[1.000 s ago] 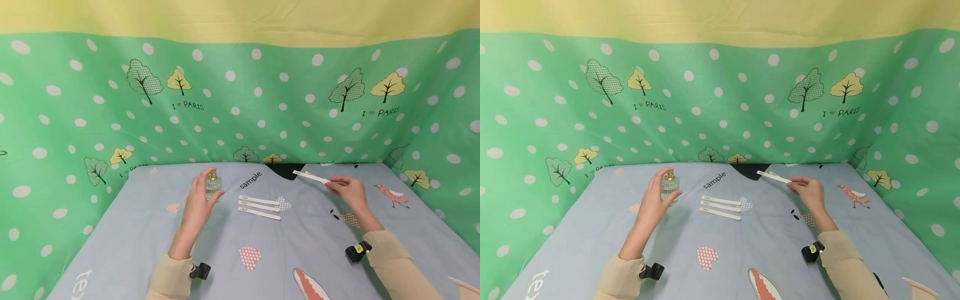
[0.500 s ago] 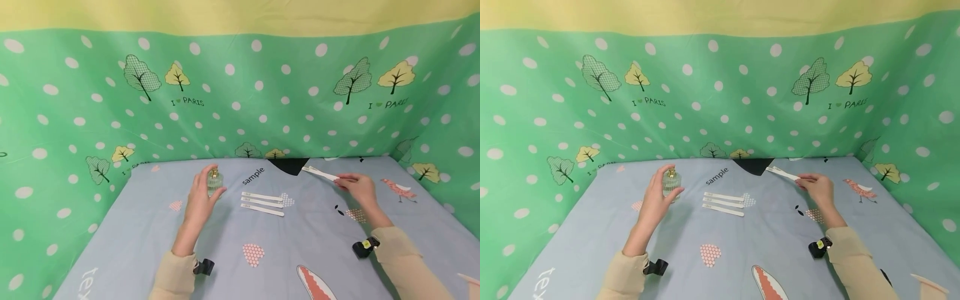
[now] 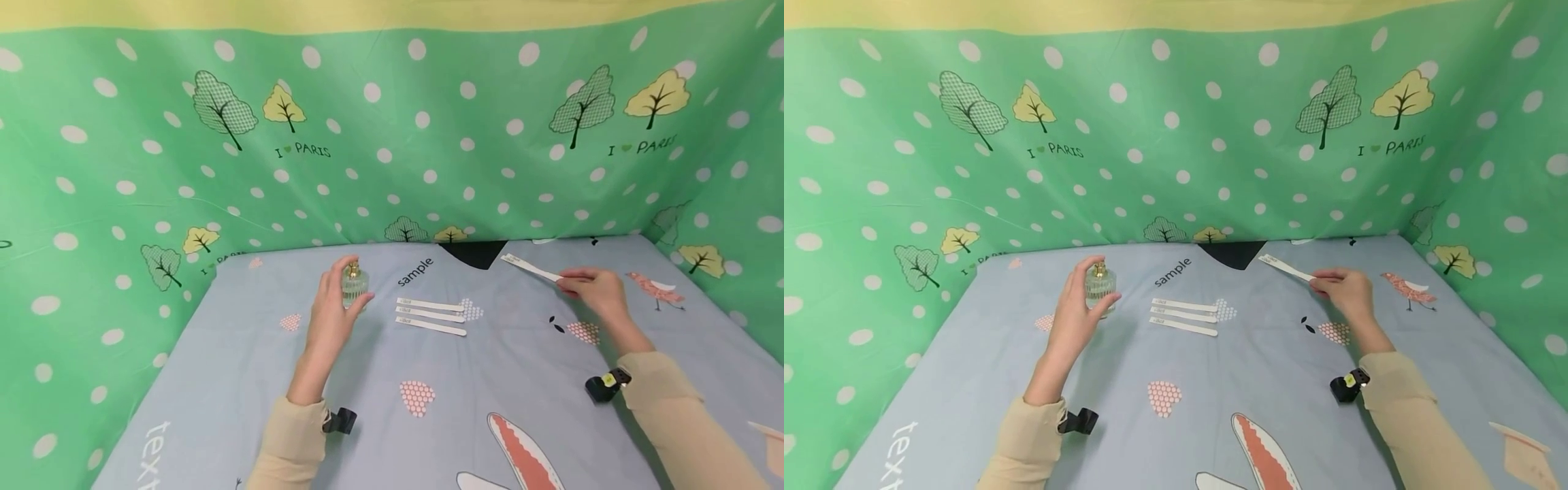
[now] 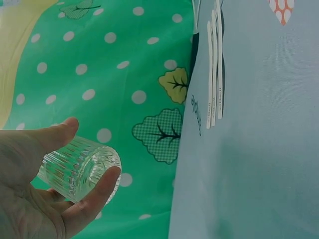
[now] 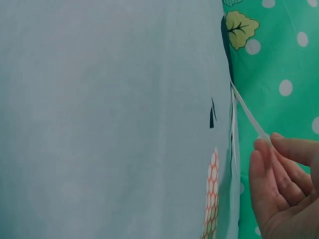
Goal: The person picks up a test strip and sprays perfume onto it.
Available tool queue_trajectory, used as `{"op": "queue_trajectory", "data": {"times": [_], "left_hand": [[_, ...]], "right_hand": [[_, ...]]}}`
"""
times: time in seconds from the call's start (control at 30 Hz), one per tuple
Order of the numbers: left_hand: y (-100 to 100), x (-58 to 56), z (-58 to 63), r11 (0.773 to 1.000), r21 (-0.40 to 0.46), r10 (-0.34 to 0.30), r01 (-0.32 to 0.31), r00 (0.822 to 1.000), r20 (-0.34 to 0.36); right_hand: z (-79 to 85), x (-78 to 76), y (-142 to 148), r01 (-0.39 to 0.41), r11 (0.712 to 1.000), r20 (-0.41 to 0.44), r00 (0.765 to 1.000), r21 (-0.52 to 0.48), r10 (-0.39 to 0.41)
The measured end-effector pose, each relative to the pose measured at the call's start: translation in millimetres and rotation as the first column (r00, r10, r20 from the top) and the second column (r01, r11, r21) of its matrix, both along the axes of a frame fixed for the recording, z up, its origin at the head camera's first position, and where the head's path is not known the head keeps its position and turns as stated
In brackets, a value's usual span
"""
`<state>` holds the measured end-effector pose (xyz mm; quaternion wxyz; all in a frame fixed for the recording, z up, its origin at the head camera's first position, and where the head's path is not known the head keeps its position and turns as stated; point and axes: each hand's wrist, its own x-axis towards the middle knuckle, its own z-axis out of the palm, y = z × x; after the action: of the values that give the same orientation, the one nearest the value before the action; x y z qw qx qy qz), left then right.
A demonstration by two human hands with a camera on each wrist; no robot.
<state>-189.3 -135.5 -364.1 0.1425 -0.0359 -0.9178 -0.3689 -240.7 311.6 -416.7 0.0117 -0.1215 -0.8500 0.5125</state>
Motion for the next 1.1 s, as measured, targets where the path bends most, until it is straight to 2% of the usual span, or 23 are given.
{"op": "queue_trajectory", "data": {"times": [0.2,0.6,1.1], "left_hand": [[-0.6,1.1,0.1,1.0,0.005,0.002,-0.002,1.0,0.001],[-2.7,1.3,-1.0,1.0,0.009,0.006,-0.006,1.0,-0.002],[-3.7,0.7,-1.0,1.0,0.016,0.01,-0.01,1.0,-0.008]], "right_hand": [[-2.0,1.6,5.0,-0.009,1.0,0.013,1.0,0.01,0.009],[-5.9,-1.6,4.5,0.023,1.0,0.045,0.999,0.019,-0.024],[-6.6,-0.3,7.8,0.011,1.0,0.069,0.998,-0.017,-0.01]]}}
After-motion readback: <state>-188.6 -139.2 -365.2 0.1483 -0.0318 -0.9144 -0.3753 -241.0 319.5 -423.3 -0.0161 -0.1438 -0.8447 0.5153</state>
